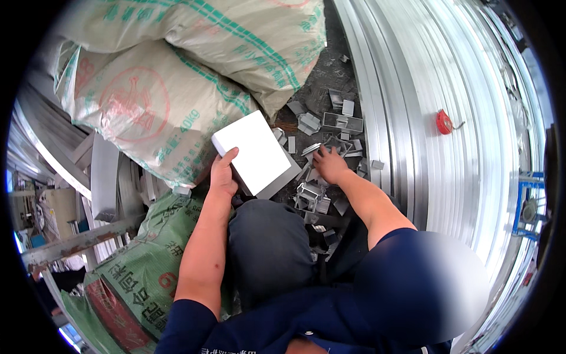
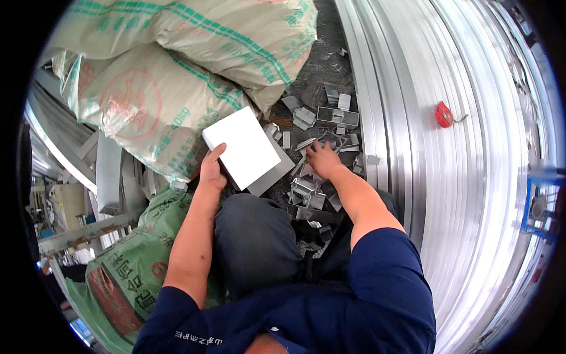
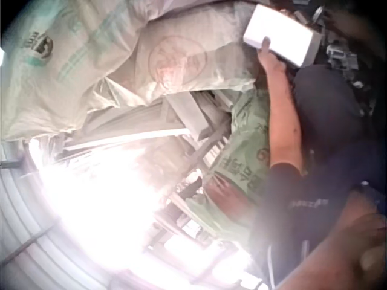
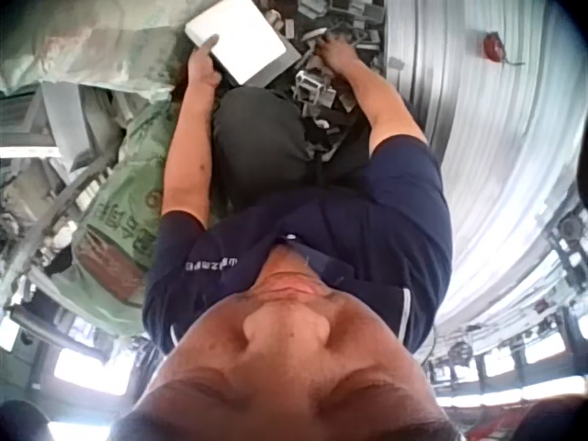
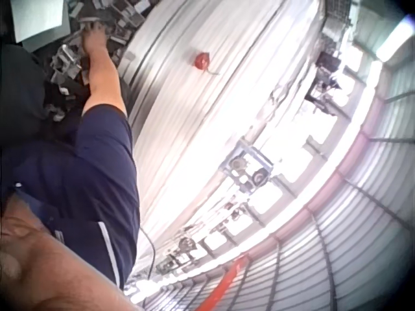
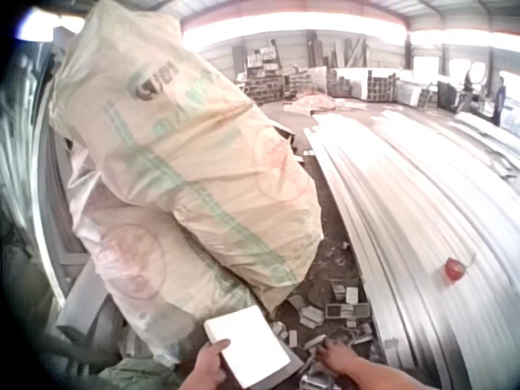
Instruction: The person operates a metal cutting machine to cut a long metal bar into smaller pieces. After cutting, they walk through the workshop and sort small metal scraps from the floor into a large sack.
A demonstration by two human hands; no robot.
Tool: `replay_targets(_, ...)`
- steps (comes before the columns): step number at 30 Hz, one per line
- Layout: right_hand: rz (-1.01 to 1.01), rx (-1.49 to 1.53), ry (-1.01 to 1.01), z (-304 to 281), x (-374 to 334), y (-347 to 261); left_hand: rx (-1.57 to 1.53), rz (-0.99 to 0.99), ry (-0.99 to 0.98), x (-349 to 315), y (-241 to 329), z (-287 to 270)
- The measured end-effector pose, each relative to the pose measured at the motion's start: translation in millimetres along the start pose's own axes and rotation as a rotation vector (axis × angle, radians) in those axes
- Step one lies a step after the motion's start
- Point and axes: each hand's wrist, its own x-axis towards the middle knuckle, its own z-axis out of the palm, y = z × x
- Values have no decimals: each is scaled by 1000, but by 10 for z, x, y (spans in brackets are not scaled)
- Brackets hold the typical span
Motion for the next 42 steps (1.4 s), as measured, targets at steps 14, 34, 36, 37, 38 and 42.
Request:
replay_targets(14, 357, 750, 321, -1808, -209, -25, -41, -203, -99, 172, -560, -269)
replay_targets(34, 698, 757, -394, -67, -153, -215, -322, -213, -222, 213, -736, -306)
replay_targets(36, 594, 661, -461, -230, -159, -431, -318, -211, -205, 213, -739, -327)
replay_targets(37, 545, 616, -491, -295, -171, -551, -318, -209, -203, 215, -746, -350)
replay_targets(38, 498, 561, -491, -256, -172, -656, -314, -207, -210, 217, -726, -314)
replay_targets(42, 394, 390, -497, -212, -137, -1006, -333, -186, -232, 209, -729, -329)
